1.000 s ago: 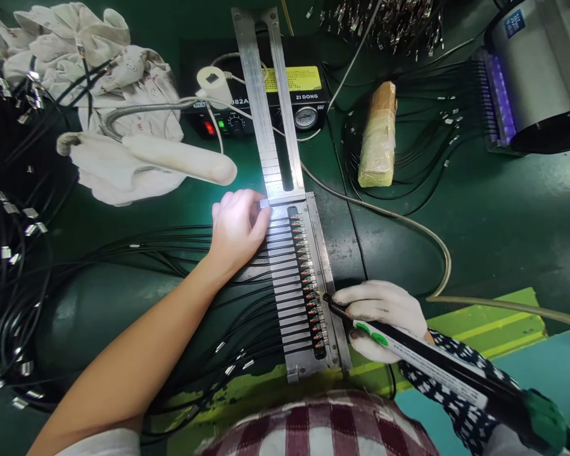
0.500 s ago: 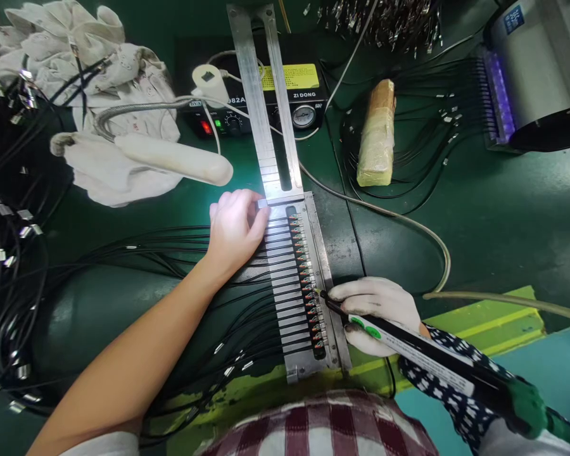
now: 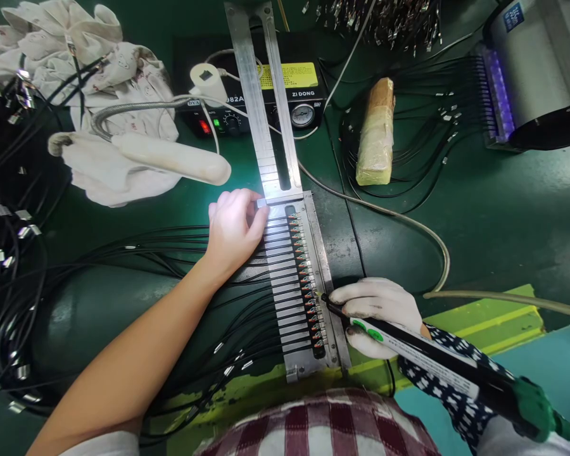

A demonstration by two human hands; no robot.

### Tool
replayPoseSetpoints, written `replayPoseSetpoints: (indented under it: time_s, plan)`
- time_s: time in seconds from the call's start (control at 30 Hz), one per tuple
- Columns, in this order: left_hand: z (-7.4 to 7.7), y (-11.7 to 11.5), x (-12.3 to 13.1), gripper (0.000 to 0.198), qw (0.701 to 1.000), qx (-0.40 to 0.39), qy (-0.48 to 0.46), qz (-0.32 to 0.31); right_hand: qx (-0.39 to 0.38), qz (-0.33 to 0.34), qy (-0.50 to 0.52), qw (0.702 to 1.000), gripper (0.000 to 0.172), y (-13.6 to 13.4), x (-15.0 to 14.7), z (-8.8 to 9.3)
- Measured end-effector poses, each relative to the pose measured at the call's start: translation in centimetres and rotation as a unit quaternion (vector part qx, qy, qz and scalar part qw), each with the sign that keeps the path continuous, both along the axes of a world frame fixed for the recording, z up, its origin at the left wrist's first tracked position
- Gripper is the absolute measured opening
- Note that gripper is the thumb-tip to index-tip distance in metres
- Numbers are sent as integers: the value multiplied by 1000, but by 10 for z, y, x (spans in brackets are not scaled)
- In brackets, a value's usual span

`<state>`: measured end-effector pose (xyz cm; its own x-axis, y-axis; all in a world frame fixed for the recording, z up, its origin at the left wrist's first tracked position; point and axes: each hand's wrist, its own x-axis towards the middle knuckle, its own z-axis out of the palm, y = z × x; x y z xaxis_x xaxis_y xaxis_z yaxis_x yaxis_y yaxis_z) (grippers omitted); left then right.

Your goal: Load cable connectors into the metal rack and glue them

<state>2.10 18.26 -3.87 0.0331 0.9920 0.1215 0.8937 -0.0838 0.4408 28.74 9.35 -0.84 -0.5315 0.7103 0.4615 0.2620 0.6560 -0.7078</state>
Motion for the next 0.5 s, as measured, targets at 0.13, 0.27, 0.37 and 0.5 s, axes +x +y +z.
replayPoseSetpoints:
  time_s: [0.13, 0.27, 0.37, 0.5]
  plan:
    - [0, 0, 0, 15, 1000, 1, 0, -1, 0, -3, -2, 1000, 14, 0, -1, 1]
    - [-1, 0, 0, 15, 1000, -1, 4, 0, 6, 1, -12, 1000, 14, 0, -1, 2]
    - [0, 0, 0, 15, 1000, -4, 2, 0, 4, 2, -12, 1000, 16, 0, 0, 2]
    - [1, 0, 0, 16, 1000, -5, 1, 2, 2, -1, -14, 1000, 15, 1, 0, 3]
